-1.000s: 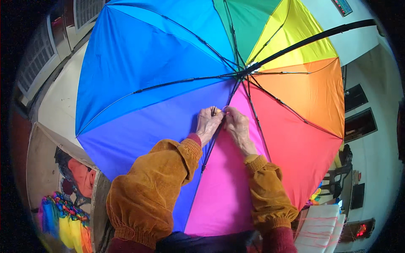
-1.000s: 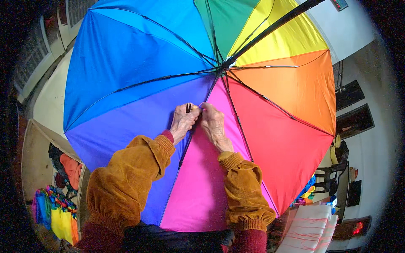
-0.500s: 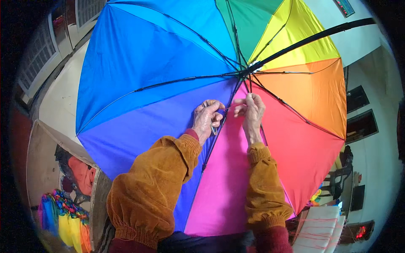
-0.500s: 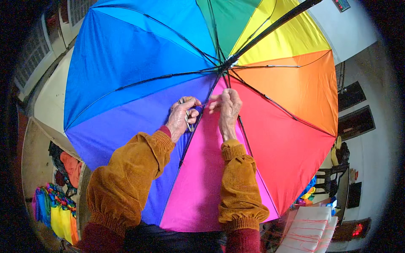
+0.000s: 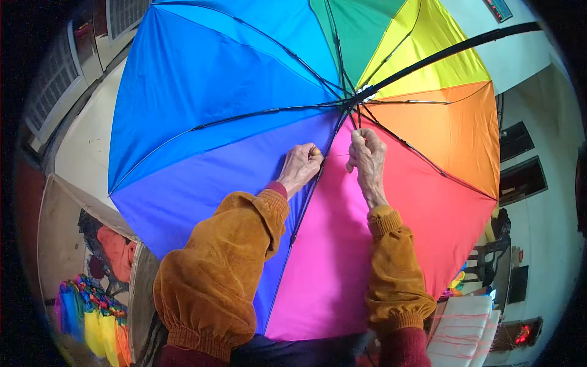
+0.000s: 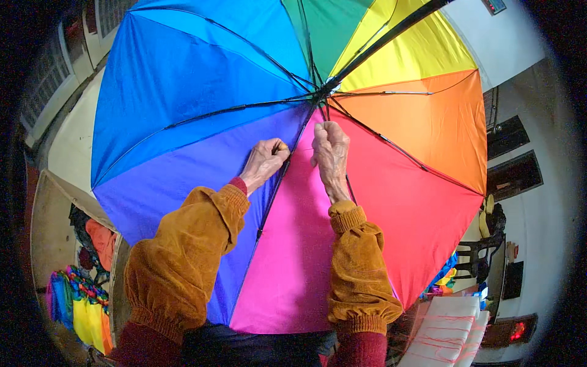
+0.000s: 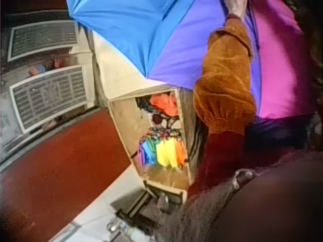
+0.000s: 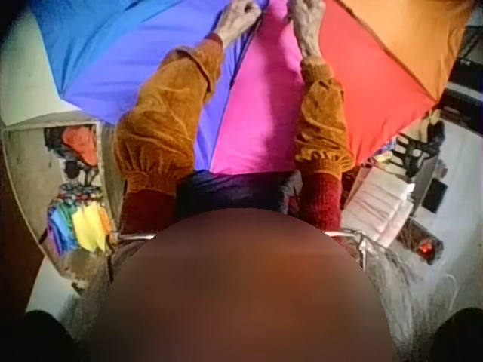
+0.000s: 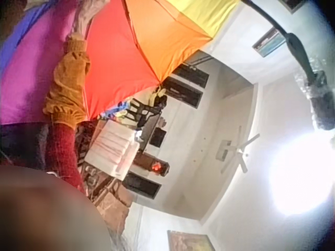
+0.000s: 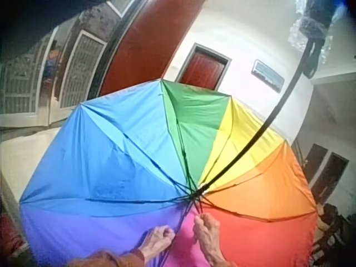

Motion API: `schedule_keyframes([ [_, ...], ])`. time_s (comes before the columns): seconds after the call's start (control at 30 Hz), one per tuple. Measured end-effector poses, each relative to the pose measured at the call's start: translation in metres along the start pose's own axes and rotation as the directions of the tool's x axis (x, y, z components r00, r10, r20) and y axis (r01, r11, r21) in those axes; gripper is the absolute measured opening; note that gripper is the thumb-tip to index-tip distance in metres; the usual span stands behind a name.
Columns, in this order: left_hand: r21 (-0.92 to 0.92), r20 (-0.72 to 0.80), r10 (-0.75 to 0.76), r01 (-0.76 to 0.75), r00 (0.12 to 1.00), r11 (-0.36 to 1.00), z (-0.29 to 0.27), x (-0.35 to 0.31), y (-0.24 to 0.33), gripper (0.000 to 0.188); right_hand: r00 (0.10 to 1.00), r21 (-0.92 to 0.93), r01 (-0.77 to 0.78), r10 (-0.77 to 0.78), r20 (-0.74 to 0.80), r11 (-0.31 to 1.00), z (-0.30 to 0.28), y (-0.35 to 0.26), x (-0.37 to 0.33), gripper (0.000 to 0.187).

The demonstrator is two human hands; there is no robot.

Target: Repairing or adjusting the ribs and fabric of a multi-colored umbrella.

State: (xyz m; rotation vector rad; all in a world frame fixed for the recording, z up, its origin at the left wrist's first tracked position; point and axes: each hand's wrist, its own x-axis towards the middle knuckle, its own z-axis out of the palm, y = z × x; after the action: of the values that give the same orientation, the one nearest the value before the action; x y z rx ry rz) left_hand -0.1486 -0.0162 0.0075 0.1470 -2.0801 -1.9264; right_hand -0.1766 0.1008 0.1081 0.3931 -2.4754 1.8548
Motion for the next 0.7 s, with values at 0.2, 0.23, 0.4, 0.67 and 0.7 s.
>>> schedule_keyframes([
  [0.2,0.059,-0.183,0.096,-0.086,0.979,0.995,0.014,-0.001,-0.020,0.009,0.987,-0.106,0.060,-0.043,0.153,0.993,0.017,-0.008,0.001,0.021],
  [0.23,0.038,-0.192,0.121,-0.116,0.974,0.993,0.017,-0.002,-0.024,0.007,0.982,-0.157,0.092,-0.063,0.180,0.983,0.020,-0.010,0.001,0.021],
  [0.4,0.060,-0.201,0.199,-0.190,0.959,0.980,0.017,-0.003,-0.022,0.005,0.985,-0.005,0.134,-0.133,0.108,0.991,0.030,-0.041,0.003,0.021],
  [0.67,-0.411,-0.037,0.027,-0.040,0.999,0.911,0.013,-0.011,-0.012,0.009,0.962,0.001,0.264,-0.263,0.079,0.965,0.038,-0.056,0.025,0.021],
  [0.7,-0.458,-0.013,0.027,-0.030,1.000,0.889,0.014,-0.012,-0.007,0.010,0.961,-0.009,0.259,-0.257,0.099,0.966,0.037,-0.056,0.029,0.021],
])
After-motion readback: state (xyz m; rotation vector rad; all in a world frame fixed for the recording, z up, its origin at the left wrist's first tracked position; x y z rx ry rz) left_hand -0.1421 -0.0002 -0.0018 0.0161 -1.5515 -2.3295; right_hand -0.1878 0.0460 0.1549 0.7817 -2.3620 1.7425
